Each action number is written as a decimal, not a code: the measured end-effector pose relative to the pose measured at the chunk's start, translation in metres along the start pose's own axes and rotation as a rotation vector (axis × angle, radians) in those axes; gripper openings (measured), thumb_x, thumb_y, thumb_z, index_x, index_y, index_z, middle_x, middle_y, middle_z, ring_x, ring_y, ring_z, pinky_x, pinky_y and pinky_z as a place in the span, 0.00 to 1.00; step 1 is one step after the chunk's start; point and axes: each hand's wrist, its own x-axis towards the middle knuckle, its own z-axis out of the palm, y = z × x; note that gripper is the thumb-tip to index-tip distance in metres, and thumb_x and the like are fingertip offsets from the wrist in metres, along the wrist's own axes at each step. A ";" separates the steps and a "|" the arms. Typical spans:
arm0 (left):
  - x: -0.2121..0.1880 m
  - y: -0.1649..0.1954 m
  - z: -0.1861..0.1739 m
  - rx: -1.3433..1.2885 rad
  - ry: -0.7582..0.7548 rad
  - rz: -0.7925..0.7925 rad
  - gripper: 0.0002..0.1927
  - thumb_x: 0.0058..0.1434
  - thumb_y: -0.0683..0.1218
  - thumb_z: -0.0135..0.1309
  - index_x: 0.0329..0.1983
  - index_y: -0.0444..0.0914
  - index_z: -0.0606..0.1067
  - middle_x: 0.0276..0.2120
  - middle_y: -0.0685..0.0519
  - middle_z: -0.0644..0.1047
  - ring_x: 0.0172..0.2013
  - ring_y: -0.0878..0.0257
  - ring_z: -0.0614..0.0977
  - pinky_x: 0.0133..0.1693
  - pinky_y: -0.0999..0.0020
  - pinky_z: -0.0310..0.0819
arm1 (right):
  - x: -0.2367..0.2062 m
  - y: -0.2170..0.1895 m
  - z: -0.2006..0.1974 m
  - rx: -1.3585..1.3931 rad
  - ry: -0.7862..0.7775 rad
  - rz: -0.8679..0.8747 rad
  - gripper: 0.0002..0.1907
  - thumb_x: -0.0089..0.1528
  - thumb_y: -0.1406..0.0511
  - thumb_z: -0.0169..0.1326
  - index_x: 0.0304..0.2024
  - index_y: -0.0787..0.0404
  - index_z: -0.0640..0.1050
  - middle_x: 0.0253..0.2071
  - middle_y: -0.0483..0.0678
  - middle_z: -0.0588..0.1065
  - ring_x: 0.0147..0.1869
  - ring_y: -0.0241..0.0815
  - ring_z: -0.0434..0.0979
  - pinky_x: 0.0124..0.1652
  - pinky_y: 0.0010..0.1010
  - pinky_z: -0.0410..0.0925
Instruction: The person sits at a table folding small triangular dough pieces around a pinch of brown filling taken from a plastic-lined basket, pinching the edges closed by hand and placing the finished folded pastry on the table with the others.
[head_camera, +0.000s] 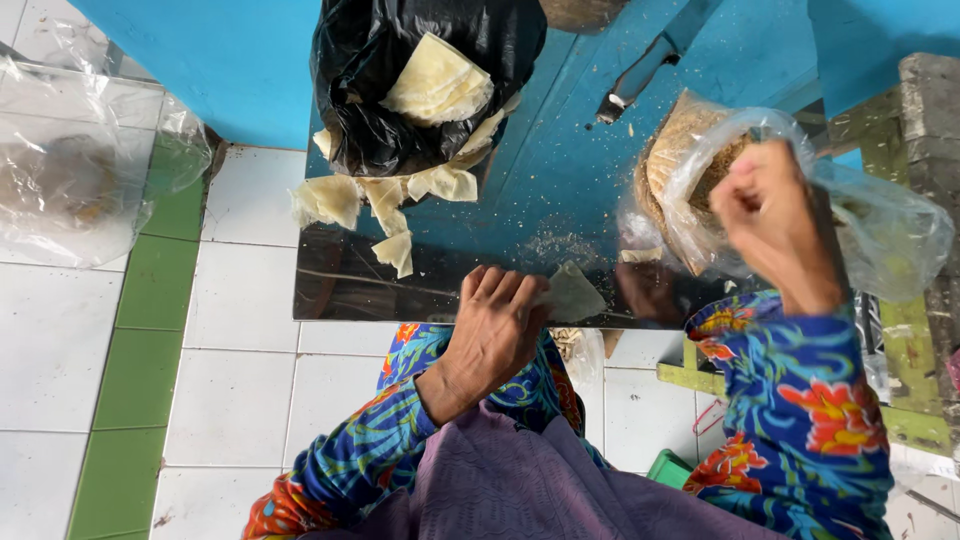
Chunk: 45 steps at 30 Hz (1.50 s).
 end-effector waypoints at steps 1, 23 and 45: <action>0.000 0.001 0.000 0.006 -0.004 -0.010 0.11 0.61 0.43 0.57 0.47 0.38 0.74 0.36 0.49 0.75 0.41 0.51 0.74 0.52 0.52 0.64 | -0.011 -0.012 0.005 0.166 -0.036 -0.030 0.12 0.69 0.69 0.56 0.50 0.65 0.68 0.39 0.53 0.77 0.44 0.46 0.79 0.44 0.31 0.73; 0.004 0.007 -0.006 0.025 -0.053 -0.093 0.04 0.66 0.44 0.56 0.38 0.39 0.74 0.31 0.51 0.76 0.37 0.52 0.77 0.46 0.55 0.67 | -0.098 -0.070 0.092 0.024 -0.015 -0.194 0.21 0.62 0.78 0.56 0.56 0.68 0.67 0.40 0.56 0.75 0.44 0.52 0.80 0.44 0.39 0.72; 0.011 -0.023 0.002 0.308 -0.114 0.491 0.17 0.57 0.44 0.57 0.49 0.35 0.78 0.43 0.52 0.77 0.45 0.58 0.78 0.49 0.64 0.71 | -0.097 -0.073 0.089 -0.112 -0.104 -0.466 0.35 0.60 0.70 0.62 0.67 0.68 0.62 0.43 0.54 0.80 0.48 0.50 0.83 0.49 0.39 0.74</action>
